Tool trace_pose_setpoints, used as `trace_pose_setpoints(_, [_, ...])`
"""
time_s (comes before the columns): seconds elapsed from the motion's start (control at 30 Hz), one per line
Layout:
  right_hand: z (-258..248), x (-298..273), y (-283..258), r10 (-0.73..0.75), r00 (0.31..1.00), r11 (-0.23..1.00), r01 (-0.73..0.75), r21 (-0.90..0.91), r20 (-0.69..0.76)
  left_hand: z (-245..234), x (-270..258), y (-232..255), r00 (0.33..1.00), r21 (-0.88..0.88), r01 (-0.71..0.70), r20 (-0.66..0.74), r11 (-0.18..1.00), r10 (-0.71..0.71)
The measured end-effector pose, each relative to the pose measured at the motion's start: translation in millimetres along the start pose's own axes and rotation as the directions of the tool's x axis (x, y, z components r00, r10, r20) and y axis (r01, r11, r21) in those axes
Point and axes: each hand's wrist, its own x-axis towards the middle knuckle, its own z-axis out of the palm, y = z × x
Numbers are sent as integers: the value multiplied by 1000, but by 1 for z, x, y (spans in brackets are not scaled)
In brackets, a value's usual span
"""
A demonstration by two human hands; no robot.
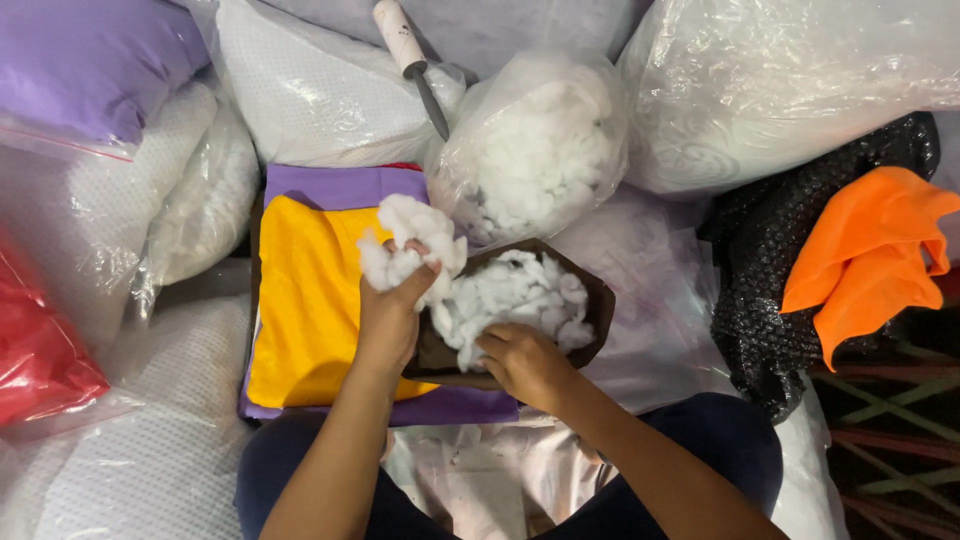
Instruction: Cleaning a brown pillowcase with a lint roller and then stuffing it with white fiberfill
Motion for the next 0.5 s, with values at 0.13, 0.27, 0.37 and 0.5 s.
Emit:
trace_pose_setpoints(0.13, [-29, 10, -5, 106, 943, 994, -105, 21, -316, -11, 4, -16, 994, -110, 3, 107, 994, 9])
trace_pose_setpoints(0.27, [-43, 14, 14, 421, 877, 680, -136, 721, -233, -15, 0, -19, 971, -7, 57, 234, 998, -54])
trace_pose_setpoints(0.37, [-52, 13, 20, 383, 903, 451, 2, 892, -196, -24, 1, -35, 912, 249, 92, 366, 964, -182])
trace_pose_setpoints(0.5, [-33, 2, 31, 441, 888, 488, -117, 865, -128, -8, -10, -36, 798, 415, 73, 521, 907, -303])
